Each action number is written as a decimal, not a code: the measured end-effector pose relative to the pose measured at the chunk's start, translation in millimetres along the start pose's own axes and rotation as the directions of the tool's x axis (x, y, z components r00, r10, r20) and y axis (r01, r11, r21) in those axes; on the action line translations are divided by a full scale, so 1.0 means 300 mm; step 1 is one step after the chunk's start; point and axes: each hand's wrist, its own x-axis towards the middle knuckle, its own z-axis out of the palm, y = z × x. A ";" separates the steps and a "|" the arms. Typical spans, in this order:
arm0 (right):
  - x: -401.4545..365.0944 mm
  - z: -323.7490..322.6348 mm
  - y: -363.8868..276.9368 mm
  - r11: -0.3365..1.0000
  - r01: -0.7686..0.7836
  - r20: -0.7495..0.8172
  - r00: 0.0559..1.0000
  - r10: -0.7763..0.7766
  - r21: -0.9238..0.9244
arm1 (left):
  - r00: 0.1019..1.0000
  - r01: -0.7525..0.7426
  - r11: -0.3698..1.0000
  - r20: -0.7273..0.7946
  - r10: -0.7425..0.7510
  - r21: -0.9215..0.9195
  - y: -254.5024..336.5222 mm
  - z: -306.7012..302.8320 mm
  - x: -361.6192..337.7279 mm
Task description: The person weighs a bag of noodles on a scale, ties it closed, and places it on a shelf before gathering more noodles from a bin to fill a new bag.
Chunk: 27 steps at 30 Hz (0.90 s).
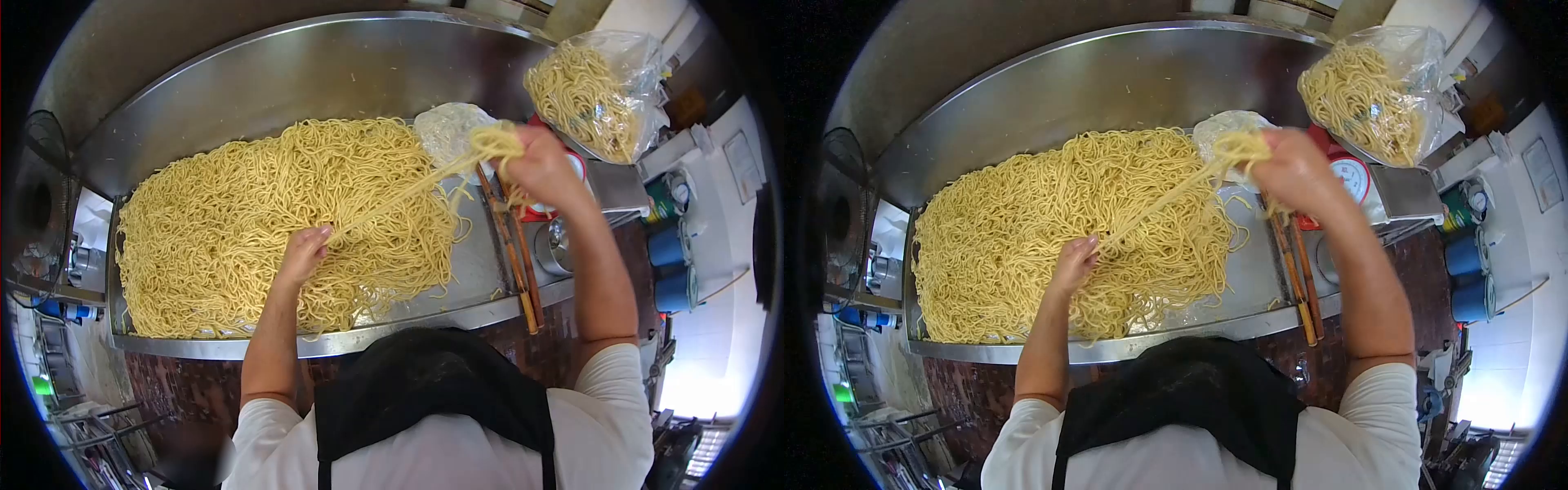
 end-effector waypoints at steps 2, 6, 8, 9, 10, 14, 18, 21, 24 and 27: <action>0.007 -0.107 -0.017 0.999 0.016 -0.018 1.000 -0.016 -0.036 | 0.997 -0.004 0.998 -0.077 0.009 0.058 -0.043 -0.042 -0.022; -0.004 -0.236 -0.130 0.986 0.139 -0.207 0.971 -0.118 0.094 | 0.980 -0.061 0.994 -0.184 0.077 0.087 -0.095 -0.106 -0.036; -0.012 -0.293 -0.190 0.971 0.196 -0.318 0.937 -0.144 0.137 | 0.975 -0.091 0.981 -0.184 0.123 0.173 -0.115 -0.135 -0.028; -0.015 -0.330 -0.217 0.985 0.159 -0.324 0.937 -0.129 0.065 | 0.976 -0.100 0.980 -0.176 0.130 0.170 -0.120 -0.134 -0.024; -0.016 -0.362 -0.236 0.993 0.120 -0.335 0.935 -0.115 -0.007 | 0.973 -0.125 0.975 -0.169 0.156 0.182 -0.124 -0.129 -0.016; -0.030 -0.453 -0.295 0.989 0.149 -0.328 0.935 -0.135 0.016 | 0.979 -0.157 0.930 -0.074 0.191 0.333 -0.101 -0.131 0.039; -0.018 -0.588 -0.259 0.930 0.219 -0.296 0.946 -0.128 0.297 | 0.976 -0.217 0.874 0.068 0.209 0.435 0.167 0.029 0.074; -0.012 -0.704 -0.248 0.797 0.181 -0.116 0.983 -0.139 0.576 | 0.926 -0.371 0.878 0.189 0.326 0.304 0.442 0.274 0.051; -0.053 -0.724 -0.316 0.726 0.243 -0.196 0.969 -0.151 0.643 | 0.813 -0.565 0.795 0.315 0.489 0.222 0.683 0.526 0.042; -0.079 -0.800 -0.354 0.681 0.275 -0.158 0.960 -0.231 0.678 | 0.746 -0.597 0.802 0.384 0.544 0.024 0.869 0.786 0.128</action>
